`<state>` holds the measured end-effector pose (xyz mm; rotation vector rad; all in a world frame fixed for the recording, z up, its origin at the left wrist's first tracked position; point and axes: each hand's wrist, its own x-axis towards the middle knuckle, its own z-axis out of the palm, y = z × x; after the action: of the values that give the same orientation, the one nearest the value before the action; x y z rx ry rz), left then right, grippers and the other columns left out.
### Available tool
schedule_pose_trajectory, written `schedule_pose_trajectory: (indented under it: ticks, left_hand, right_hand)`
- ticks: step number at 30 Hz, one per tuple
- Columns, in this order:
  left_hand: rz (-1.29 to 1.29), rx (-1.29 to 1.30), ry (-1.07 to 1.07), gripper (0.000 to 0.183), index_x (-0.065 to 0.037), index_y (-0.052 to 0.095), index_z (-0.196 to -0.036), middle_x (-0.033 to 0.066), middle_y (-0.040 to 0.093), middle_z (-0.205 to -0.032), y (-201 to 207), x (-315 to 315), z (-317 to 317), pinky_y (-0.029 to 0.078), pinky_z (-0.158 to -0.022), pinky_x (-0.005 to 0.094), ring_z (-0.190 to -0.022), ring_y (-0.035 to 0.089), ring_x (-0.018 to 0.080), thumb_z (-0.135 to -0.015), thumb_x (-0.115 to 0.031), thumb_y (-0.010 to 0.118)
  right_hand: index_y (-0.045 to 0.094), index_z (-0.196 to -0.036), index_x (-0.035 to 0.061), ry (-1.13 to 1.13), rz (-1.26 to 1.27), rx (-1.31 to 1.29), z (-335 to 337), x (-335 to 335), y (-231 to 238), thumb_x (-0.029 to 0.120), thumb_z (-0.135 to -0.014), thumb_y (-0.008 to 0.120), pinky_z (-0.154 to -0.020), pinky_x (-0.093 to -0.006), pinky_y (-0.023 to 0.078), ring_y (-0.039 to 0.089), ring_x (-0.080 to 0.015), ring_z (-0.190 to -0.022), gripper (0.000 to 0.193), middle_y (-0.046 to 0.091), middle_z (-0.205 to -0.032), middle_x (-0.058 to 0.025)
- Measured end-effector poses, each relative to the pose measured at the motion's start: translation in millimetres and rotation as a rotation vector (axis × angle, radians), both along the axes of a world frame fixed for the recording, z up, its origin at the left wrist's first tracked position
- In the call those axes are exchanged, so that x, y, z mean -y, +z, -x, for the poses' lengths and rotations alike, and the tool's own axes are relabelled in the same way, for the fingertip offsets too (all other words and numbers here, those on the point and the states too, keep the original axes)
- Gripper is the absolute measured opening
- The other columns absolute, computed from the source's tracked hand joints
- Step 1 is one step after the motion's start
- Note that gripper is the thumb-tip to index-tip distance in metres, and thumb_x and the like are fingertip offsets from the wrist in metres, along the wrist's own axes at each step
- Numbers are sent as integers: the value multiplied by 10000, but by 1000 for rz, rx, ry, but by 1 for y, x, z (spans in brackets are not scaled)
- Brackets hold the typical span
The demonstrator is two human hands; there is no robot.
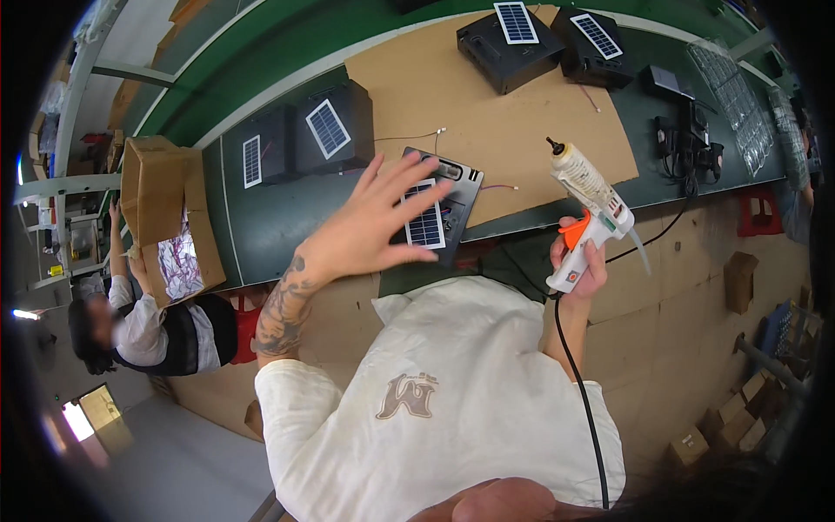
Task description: Use a hot glue gun to attach small solar panels to black plastic enclosures on an assembly line.
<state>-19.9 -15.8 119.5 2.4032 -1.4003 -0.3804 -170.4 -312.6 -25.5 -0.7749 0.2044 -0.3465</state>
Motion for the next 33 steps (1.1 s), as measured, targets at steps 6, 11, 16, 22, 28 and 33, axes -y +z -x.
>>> schedule_pose_trajectory:
  ticks: [6, 11, 16, 22, 28, 33]
  left_hand:
    - [-61, -13, 70, 893, -138, 361, -1493, 193, 319, -1525, -13, 0, 16, 190, -1173, 566, -1421, 285, 386, -749, -384, 789]
    - [-100, 1, 25, 818, -182, 394, -1480, 156, 299, -1549, -14, -2, 12, 190, -1178, 555, -1427, 287, 363, -772, -329, 777]
    - [-108, 33, -170, 647, -194, 470, -1423, 1, 435, -1488, -19, -9, 2, 264, -1173, 501, -1391, 379, 234, -829, -250, 721]
    - [-35, 168, -186, 556, -188, 515, -1384, 4, 463, -1469, -43, -13, 7, 334, -1142, 442, -1362, 422, 220, -860, -266, 683]
    - [17, 245, -53, 574, -178, 532, -1370, 23, 472, -1455, -54, 19, 26, 338, -1126, 454, -1314, 451, 234, -836, -286, 712]
    - [78, 286, -48, 523, -159, 581, -1297, 29, 541, -1355, -38, 39, 15, 364, -1084, 467, -1194, 507, 227, -813, -280, 737]
  right_hand:
    - [359, -1342, -89, -15, -1, 3, 3, -5, 4, 206, -895, 541, -476, -305, 483, 641, -259, -660, 566, 588, -1113, -321]
    - [361, -1343, -86, 7, -5, -48, 5, -6, 5, 203, -884, 543, -489, -307, 486, 640, -259, -660, 572, 591, -1119, -320]
    - [354, -1365, -63, 18, 5, -78, 10, -2, 4, 205, -888, 542, -488, -309, 471, 619, -258, -642, 578, 591, -1128, -300]
    - [333, -1394, -45, 6, 1, -90, 13, -2, 3, 204, -889, 545, -479, -305, 452, 597, -258, -616, 602, 590, -1138, -288]
    - [354, -1368, -71, 18, -12, -124, 13, 2, 1, 212, -882, 546, -493, -307, 470, 620, -253, -637, 594, 595, -1141, -303]
    - [388, -1324, -111, 42, -14, -124, 12, 6, 1, 224, -873, 560, -501, -310, 489, 650, -251, -671, 588, 602, -1140, -318]
